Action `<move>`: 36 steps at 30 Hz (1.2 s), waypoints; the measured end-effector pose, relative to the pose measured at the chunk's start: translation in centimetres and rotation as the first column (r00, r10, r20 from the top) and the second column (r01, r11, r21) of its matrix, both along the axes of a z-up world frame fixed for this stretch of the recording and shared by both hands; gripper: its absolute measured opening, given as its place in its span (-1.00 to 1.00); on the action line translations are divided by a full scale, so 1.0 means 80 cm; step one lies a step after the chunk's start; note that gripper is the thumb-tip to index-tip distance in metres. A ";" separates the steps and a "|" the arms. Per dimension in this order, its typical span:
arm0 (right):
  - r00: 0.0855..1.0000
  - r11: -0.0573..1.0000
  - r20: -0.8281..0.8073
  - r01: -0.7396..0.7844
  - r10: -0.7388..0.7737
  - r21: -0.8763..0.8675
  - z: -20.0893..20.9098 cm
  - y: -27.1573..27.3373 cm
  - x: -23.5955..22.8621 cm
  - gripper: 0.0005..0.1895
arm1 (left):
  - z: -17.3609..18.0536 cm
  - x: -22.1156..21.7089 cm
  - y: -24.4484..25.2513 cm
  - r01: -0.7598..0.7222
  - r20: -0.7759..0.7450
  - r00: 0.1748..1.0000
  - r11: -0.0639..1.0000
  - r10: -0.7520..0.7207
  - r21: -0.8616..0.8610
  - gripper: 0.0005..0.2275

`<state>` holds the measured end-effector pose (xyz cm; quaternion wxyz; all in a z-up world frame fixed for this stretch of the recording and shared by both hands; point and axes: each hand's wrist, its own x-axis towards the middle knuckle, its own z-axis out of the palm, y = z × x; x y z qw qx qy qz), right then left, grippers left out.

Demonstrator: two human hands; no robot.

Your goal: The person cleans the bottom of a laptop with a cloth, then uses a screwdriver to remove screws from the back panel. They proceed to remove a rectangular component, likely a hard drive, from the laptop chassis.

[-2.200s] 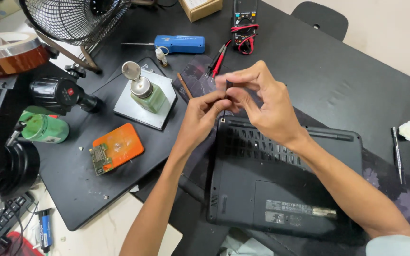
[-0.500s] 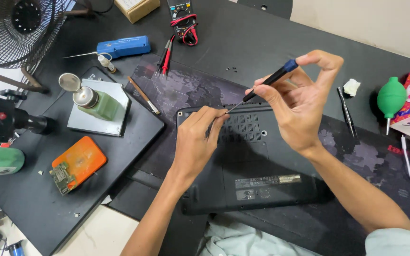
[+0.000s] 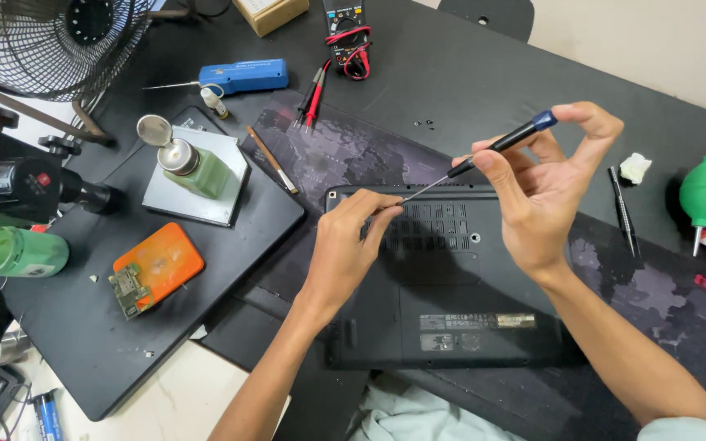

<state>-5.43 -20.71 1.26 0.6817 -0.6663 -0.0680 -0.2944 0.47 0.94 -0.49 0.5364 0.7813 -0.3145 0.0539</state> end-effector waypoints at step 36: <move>0.976 0.896 -0.067 0.162 -0.207 -0.413 -0.005 -0.201 -0.062 -0.58 | -0.091 -0.003 -0.246 0.277 0.154 0.921 0.881 -0.357 0.384 -0.57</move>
